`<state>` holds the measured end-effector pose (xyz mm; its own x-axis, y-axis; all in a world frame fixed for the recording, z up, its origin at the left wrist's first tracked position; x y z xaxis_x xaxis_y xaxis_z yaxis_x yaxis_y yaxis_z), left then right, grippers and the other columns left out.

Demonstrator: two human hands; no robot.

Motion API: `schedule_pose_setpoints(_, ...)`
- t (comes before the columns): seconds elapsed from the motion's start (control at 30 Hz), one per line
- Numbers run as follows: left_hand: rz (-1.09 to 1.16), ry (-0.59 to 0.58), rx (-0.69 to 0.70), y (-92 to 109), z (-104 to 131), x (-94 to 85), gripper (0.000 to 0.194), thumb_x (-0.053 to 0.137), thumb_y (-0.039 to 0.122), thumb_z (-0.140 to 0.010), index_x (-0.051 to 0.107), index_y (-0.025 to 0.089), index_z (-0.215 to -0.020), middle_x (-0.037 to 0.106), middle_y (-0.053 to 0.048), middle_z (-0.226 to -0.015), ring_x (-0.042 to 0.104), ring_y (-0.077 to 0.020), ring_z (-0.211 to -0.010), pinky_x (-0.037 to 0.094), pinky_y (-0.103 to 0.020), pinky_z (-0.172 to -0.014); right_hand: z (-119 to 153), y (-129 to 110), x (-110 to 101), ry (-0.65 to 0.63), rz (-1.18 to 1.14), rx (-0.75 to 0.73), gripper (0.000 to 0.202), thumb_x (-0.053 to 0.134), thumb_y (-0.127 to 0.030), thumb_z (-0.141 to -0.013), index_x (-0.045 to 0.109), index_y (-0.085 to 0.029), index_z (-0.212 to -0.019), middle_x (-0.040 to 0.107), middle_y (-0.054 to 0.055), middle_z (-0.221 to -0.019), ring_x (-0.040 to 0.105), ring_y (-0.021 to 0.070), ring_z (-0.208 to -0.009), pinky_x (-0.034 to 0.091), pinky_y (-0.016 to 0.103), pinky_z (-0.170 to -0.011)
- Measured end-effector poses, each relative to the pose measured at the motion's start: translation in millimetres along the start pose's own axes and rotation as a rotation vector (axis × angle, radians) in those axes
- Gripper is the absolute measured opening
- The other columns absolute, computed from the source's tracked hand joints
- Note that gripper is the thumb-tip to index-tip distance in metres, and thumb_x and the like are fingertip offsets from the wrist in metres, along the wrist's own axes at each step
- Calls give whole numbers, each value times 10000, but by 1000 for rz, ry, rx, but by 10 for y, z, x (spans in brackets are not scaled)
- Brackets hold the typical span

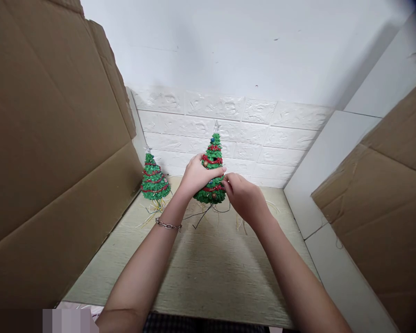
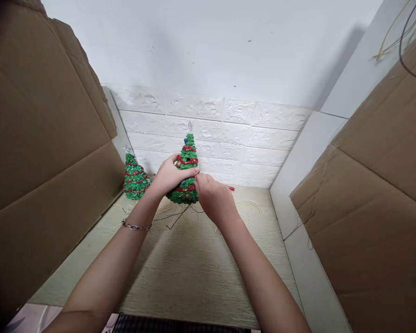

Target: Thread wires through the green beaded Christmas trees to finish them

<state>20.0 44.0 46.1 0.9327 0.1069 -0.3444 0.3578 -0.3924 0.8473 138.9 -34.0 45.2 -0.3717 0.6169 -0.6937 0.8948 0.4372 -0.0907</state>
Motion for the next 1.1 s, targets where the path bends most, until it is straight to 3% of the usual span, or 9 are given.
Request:
schedule_pose_setpoints(0.2,-16,-38,-3,35,14,34,371,717,365,-556,583,173,-843,625,-69,-855,543,-201,-770,398,-337,-713,-23,112,15,33,-310,141,159,424,-253,-866,524,-200,-753,570,-3,-625,475,120,-542,323,242,-544)
schedule_pose_setpoints(0.43,61,-70,15,38,15,87,308,702,321,-570,593,165,-812,638,-59,-826,543,-179,-755,397,-306,-686,-13,162,55,84,-419,174,144,429,-263,-860,509,-203,-756,568,-14,-633,465,114,-536,342,233,-548)
schedule_pose_setpoints(0.73,112,-66,-38,-15,-2,74,334,722,341,-548,596,155,-794,636,-72,-821,552,-180,-745,406,-299,-662,1,78,59,92,-160,11,266,362,-300,-918,572,-193,-795,616,45,-750,537,139,-660,335,243,-543)
schedule_pose_setpoints(0.9,80,-31,-61,-67,-26,41,455,732,466,-536,590,148,-828,621,-87,-866,549,-184,-762,423,-310,-663,-13,68,71,60,-258,-14,207,431,-264,-893,598,-202,-787,609,32,-744,549,141,-705,389,251,-609)
schedule_pose_setpoints(1.1,60,9,-72,-104,-46,-16,458,729,474,-540,583,148,-827,606,-86,-876,545,-188,-768,432,-323,-670,-47,34,5,43,-441,-98,208,432,-176,-855,639,-200,-853,582,39,-781,542,132,-713,428,260,-631)
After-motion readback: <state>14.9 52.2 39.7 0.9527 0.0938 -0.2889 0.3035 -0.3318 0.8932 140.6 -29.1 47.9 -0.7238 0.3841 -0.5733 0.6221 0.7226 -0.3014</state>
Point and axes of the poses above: each hand's wrist, its own z-axis away from the middle knuckle, its own x-axis out of the palm, y = z × x, the point moved 8 cm from there along -z, towards the middle knuckle
